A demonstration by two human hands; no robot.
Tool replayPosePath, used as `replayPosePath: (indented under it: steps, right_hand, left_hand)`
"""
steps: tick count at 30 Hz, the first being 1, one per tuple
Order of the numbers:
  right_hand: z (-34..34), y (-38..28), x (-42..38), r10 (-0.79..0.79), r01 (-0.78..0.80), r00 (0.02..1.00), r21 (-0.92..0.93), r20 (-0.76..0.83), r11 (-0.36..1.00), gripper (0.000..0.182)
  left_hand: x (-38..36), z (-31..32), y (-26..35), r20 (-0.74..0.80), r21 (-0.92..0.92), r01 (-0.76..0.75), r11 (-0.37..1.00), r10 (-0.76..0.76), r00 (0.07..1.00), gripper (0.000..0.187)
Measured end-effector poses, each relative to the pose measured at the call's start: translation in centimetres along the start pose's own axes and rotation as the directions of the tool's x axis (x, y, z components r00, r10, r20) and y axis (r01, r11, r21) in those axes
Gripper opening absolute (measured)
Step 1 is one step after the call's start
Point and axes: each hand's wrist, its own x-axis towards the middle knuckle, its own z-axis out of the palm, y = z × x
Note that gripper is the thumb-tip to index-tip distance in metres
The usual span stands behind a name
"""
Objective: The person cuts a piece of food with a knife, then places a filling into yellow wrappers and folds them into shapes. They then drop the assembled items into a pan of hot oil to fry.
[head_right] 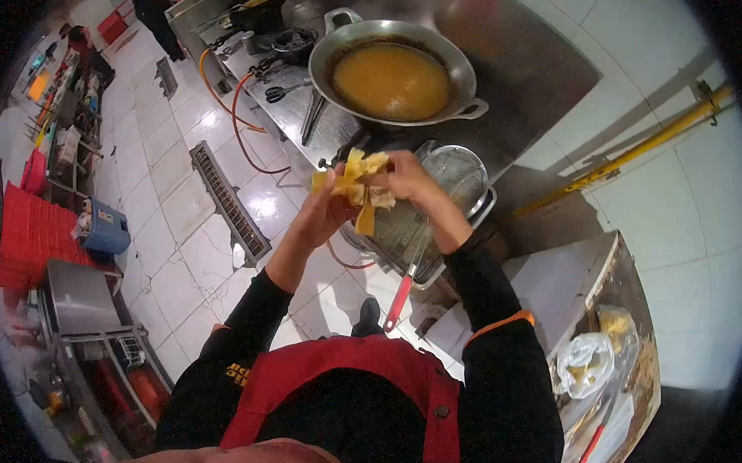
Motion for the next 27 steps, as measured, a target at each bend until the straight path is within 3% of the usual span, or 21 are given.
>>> replayPosePath:
  steps: [1, 3, 5, 7, 8, 10, 11, 13, 14, 15, 17, 18, 20, 24, 26, 27]
  right_hand:
    - [-0.7, -0.6, 1.1, -0.023, 0.023, 1.000, 0.049, 0.006, 0.999, 0.025]
    - [-3.0, -1.5, 3.7, -0.106, 0.095, 0.989, -0.111, -0.101, 0.989, 0.026]
    - [-6.8, -0.3, 7.9, -0.263, 0.161, 0.939, -0.390, -0.223, 0.907, 0.031]
    - [-9.7, -1.5, 10.3, -0.286, -0.008, 0.910, -0.705, -0.299, 0.709, 0.041]
    - [-11.0, -0.8, 11.9, -0.286, 0.000, 0.914, -0.704, -0.288, 0.710, 0.041]
    - [-13.2, 1.8, 15.5, -0.244, -0.204, 0.886, -0.805, -0.393, 0.557, 0.043]
    - [-14.0, 2.6, 16.6, -0.242, -0.193, 0.892, -0.807, -0.382, 0.558, 0.043]
    - [-15.3, 4.3, 18.9, -0.205, -0.200, 0.932, -0.897, -0.298, 0.394, 0.042]
    - [-15.3, 5.2, 20.1, -0.132, -0.289, 0.915, -0.848, -0.381, 0.444, 0.043]
    - [-15.6, 5.9, 21.4, -0.128, -0.282, 0.919, -0.847, -0.374, 0.451, 0.043]
    - [-15.7, 6.3, 22.8, -0.073, -0.245, 0.961, -0.941, -0.268, 0.233, 0.037]
    - [-15.8, 6.5, 23.4, -0.071, -0.245, 0.961, -0.939, -0.268, 0.240, 0.037]
    - [-15.7, 6.4, 24.0, -0.169, -0.188, 0.964, -0.974, -0.207, 0.123, 0.034]
    - [-14.1, 1.0, 21.9, -0.165, -0.348, 0.910, -0.916, -0.381, 0.198, 0.032]
    - [-14.2, -0.2, 20.7, -0.467, -0.363, 0.755, -0.886, -0.461, 0.287, 0.031]
    - [-14.6, -0.6, 19.7, -0.463, -0.381, 0.749, -0.880, -0.473, 0.283, 0.031]
  left_hand:
    - [0.5, -0.4, 0.6, 0.086, 0.010, -0.008, 1.000, 0.008, 0.996, 0.048]
    - [1.2, -2.1, 0.8, 0.054, 0.007, 0.019, 1.000, -0.020, 0.998, 0.052]
    - [0.1, -2.7, 1.2, -0.104, 0.069, -0.029, 0.997, 0.036, 0.994, 0.058]
    - [-0.8, -5.0, 1.1, -0.184, 0.092, 0.006, 0.996, 0.011, 0.983, 0.065]
    - [-1.7, -6.1, 0.9, -0.197, 0.113, 0.000, 0.994, 0.022, 0.980, 0.068]
    - [-3.8, -8.1, 0.4, -0.221, 0.134, -0.009, 0.991, 0.039, 0.975, 0.070]
    - [-4.9, -9.0, 0.0, -0.305, 0.132, -0.003, 0.991, 0.043, 0.951, 0.071]
    - [-6.8, -10.3, -0.4, -0.399, 0.131, 0.001, 0.991, 0.052, 0.915, 0.072]
    - [-7.7, -10.8, -0.5, -0.485, 0.142, 0.032, 0.989, 0.042, 0.874, 0.072]
    - [-8.6, -11.2, -0.5, -0.565, 0.150, 0.065, 0.987, 0.031, 0.825, 0.071]
    - [-10.1, -12.5, -0.9, -0.611, 0.141, 0.075, 0.987, 0.027, 0.791, 0.070]
    - [-10.6, -13.0, -1.2, -0.648, 0.129, 0.080, 0.988, 0.023, 0.762, 0.069]
    - [-11.3, -12.9, -1.6, -0.661, 0.132, 0.076, 0.988, 0.031, 0.749, 0.068]
    - [-10.9, -13.1, -2.1, -0.679, 0.096, 0.085, 0.992, 0.003, 0.734, 0.064]
    - [-10.3, -12.9, -2.5, -0.653, 0.085, 0.085, 0.993, -0.009, 0.758, 0.064]
    - [-9.8, -12.9, -2.6, -0.649, 0.065, 0.103, 0.993, -0.036, 0.760, 0.064]
